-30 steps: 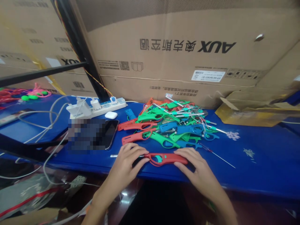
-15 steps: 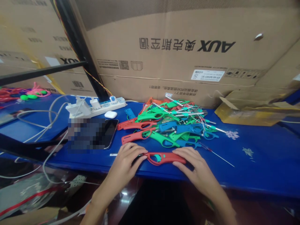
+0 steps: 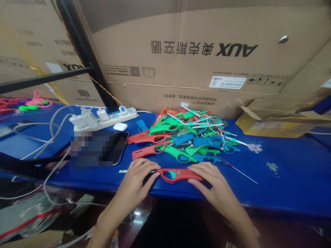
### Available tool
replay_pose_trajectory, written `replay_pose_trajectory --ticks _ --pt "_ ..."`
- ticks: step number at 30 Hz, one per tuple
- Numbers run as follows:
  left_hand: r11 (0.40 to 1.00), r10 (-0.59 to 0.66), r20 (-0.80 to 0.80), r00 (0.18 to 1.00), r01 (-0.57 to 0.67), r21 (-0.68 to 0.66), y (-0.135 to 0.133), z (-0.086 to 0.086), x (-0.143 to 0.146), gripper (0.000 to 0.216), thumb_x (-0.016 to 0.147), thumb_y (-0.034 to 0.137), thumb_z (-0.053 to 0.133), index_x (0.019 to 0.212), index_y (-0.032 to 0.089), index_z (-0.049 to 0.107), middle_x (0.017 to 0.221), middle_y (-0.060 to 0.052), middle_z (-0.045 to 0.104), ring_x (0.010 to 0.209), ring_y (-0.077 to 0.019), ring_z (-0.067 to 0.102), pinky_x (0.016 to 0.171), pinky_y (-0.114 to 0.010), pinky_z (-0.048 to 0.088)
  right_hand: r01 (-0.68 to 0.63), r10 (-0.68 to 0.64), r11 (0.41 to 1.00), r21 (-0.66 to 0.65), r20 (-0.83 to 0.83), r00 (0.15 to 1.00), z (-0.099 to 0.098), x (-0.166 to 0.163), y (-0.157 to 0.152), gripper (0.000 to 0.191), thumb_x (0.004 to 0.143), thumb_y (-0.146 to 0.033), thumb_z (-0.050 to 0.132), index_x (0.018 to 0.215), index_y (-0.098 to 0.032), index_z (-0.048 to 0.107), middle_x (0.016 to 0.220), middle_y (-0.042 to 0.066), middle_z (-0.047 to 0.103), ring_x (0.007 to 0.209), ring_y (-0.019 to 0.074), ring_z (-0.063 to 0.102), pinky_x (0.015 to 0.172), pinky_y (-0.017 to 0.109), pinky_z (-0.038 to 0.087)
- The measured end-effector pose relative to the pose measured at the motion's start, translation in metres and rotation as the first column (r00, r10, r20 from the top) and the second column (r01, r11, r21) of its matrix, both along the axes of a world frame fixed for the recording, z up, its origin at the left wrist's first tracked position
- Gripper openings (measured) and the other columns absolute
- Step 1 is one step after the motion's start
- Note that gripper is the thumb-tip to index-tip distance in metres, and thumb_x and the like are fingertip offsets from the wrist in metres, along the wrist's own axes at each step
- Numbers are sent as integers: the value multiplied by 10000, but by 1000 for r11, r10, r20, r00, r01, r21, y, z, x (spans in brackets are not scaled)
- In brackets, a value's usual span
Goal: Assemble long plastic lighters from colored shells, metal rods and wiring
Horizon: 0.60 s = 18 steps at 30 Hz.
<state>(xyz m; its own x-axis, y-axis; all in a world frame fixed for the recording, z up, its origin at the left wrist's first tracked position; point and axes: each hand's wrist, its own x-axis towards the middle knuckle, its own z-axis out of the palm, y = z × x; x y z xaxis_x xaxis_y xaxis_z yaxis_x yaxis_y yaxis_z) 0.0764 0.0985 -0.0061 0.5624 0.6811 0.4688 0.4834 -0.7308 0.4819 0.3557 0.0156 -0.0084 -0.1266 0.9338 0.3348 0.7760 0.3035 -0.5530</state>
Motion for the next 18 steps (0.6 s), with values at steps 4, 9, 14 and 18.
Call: replay_pose_trajectory --ticks 4,9,14,18 --pt "1000 4 2 1000 -4 1 -1 3 1 118 1017 251 591 1071 258 695 1075 -23 765 1039 -218 647 941 -380 455 2 -2 1000 10 16 1000 -2 0 1 275 996 -393 649 1252 -298 686 1225 55 715 1168 261 616 1001 458 510" --pt "1000 -22 2 1000 22 14 -2 5 0 105 1011 234 604 1054 255 697 1060 -16 764 1017 -208 648 933 -372 447 15 -15 1000 4 7 1000 -2 -1 0 277 977 -416 673 1219 -281 691 1202 59 718 1157 267 615 992 459 501" --pt "999 -38 -16 999 38 14 1 4 1 90 1001 225 622 1007 255 707 1030 -4 770 960 -198 652 901 -371 445 6 -6 1000 15 18 1000 -1 -1 1 221 993 -388 654 1172 -265 693 1167 51 727 1132 254 626 971 436 495" --pt "1000 -1 -44 999 1 17 1 5 3 124 1004 260 618 954 259 732 999 -8 775 900 -203 645 842 -373 446 2 -4 999 34 59 998 -1 -3 0 212 1004 -384 634 1163 -257 694 1162 63 718 1103 251 637 942 415 505"
